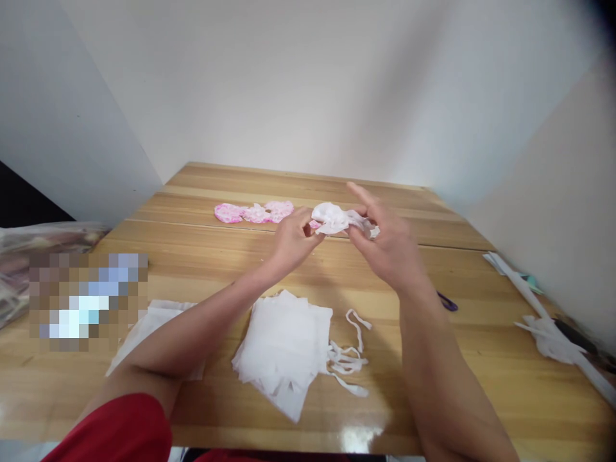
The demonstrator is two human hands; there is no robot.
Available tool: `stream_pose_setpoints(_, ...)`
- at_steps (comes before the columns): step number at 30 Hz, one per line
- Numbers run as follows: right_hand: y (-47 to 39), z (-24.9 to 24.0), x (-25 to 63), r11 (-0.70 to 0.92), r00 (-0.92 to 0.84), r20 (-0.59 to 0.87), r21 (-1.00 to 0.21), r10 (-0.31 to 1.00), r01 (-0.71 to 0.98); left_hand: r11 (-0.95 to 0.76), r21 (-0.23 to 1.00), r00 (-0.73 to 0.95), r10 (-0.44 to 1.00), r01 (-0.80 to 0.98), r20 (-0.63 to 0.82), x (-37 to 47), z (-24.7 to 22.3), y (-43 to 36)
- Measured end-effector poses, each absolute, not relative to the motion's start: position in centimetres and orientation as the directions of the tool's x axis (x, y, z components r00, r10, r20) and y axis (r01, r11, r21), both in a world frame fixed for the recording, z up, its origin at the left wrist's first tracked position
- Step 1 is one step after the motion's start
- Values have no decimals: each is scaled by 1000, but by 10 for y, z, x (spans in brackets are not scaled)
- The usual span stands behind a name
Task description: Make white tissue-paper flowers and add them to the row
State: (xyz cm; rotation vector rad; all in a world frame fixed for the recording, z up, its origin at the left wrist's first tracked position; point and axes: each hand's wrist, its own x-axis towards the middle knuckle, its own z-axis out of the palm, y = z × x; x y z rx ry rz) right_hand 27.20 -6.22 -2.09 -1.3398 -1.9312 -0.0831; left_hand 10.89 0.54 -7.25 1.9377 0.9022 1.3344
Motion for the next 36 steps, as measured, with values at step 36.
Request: stream_pose_setpoints(36,-60,-23,268,525,-339,498,-299,798,796,-322,934,452,817,-156,357,120,-90,7)
